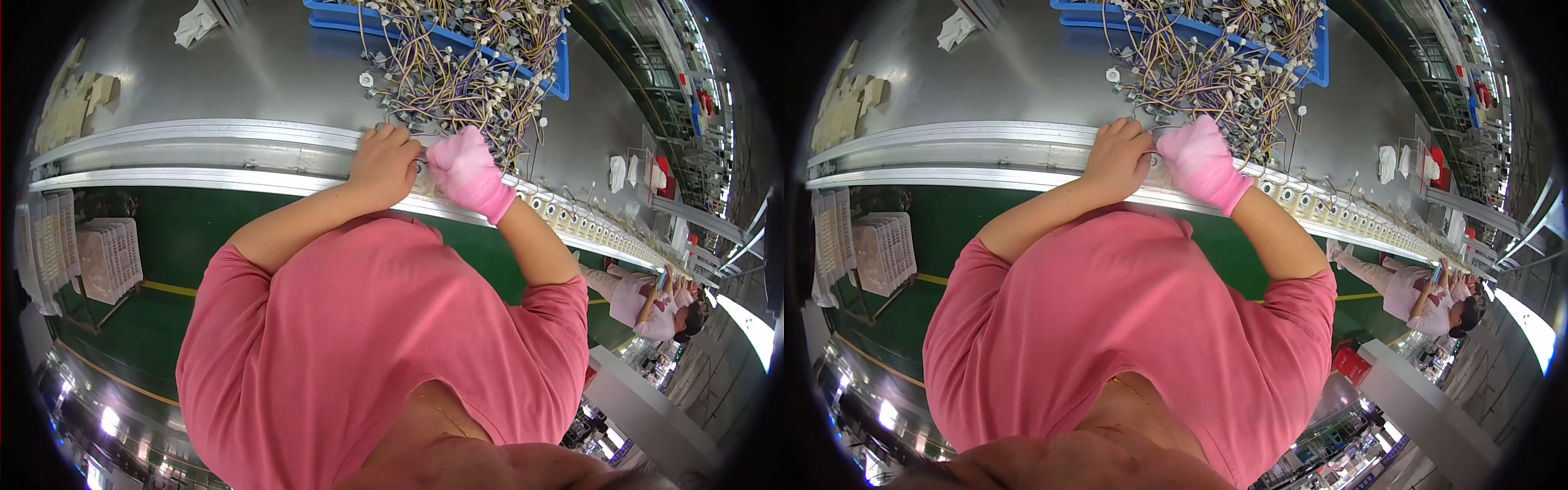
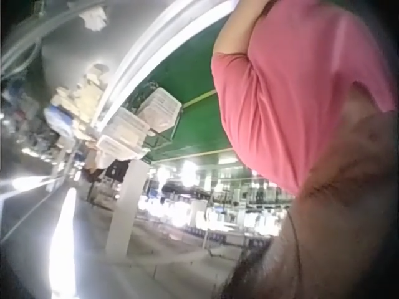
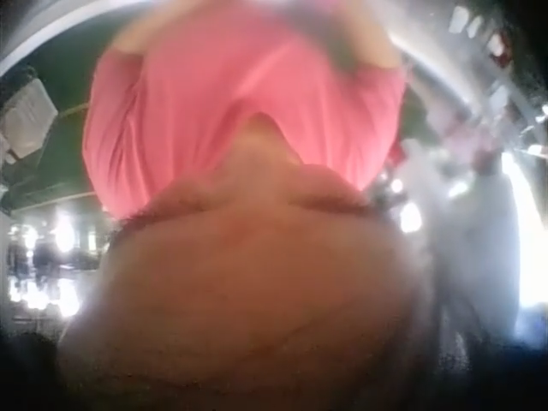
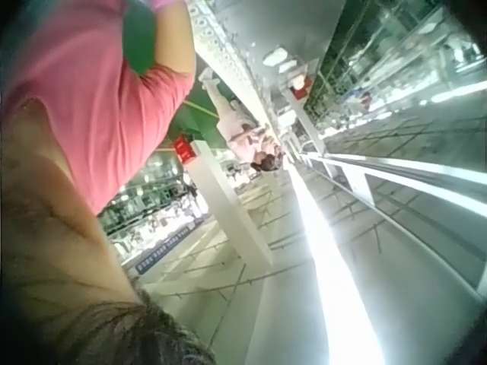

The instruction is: The person connects electrical wires into plastic housing components by hand on an assembly line, joining the wires with connectors.

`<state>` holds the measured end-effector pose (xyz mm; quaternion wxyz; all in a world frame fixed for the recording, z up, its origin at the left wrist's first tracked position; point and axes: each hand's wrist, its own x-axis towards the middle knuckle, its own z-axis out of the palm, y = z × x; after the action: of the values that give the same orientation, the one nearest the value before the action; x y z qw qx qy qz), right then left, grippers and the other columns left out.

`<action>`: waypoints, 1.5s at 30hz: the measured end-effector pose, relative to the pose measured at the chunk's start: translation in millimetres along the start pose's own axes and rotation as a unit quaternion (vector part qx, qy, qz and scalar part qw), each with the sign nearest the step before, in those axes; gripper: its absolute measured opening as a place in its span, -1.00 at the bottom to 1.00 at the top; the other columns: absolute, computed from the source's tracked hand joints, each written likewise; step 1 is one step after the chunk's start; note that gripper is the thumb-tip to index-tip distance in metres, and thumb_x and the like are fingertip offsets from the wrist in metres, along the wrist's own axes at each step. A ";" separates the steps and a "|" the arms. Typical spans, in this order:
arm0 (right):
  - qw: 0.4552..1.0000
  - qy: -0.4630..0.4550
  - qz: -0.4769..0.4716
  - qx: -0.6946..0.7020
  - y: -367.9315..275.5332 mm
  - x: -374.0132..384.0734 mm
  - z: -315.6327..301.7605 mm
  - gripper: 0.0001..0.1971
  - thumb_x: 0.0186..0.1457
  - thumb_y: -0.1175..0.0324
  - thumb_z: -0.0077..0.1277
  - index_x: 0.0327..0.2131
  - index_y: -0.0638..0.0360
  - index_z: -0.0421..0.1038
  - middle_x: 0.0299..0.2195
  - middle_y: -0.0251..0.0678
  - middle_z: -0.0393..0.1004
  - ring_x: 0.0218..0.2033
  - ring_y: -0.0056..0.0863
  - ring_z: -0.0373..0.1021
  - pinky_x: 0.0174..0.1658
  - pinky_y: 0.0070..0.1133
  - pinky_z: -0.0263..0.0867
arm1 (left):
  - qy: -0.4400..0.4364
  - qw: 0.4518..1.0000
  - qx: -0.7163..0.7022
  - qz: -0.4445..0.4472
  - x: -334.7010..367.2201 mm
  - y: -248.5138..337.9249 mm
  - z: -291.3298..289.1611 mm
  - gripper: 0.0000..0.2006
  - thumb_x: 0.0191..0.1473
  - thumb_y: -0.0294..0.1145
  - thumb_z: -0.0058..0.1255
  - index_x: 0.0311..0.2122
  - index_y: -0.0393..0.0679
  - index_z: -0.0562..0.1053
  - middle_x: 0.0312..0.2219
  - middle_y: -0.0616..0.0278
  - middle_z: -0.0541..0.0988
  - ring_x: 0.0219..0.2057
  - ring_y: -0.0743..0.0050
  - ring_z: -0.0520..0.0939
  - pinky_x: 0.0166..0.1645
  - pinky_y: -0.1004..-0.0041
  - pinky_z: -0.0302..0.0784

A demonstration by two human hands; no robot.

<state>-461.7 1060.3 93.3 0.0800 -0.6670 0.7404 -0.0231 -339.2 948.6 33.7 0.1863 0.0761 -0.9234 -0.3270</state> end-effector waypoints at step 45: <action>0.955 0.203 0.157 0.146 -36.8 35.2 -9.3 -0.55 -0.05 0.28 -0.06 -0.06 0.27 0.22 -0.48 -0.12 0.44 -0.51 -0.18 0.41 -0.44 -0.32 0.32 | -0.131 0.713 -0.588 -0.359 44.0 -49.1 -57.1 -0.58 0.18 -0.05 -0.30 0.00 -0.13 0.32 -0.27 0.10 0.48 -0.23 0.34 0.50 -0.11 0.37 0.39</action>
<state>-430.3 1020.7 104.6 0.0271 -0.5048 0.8248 -0.2533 -356.2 866.1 56.5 -0.0605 0.2330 -0.4632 -0.8529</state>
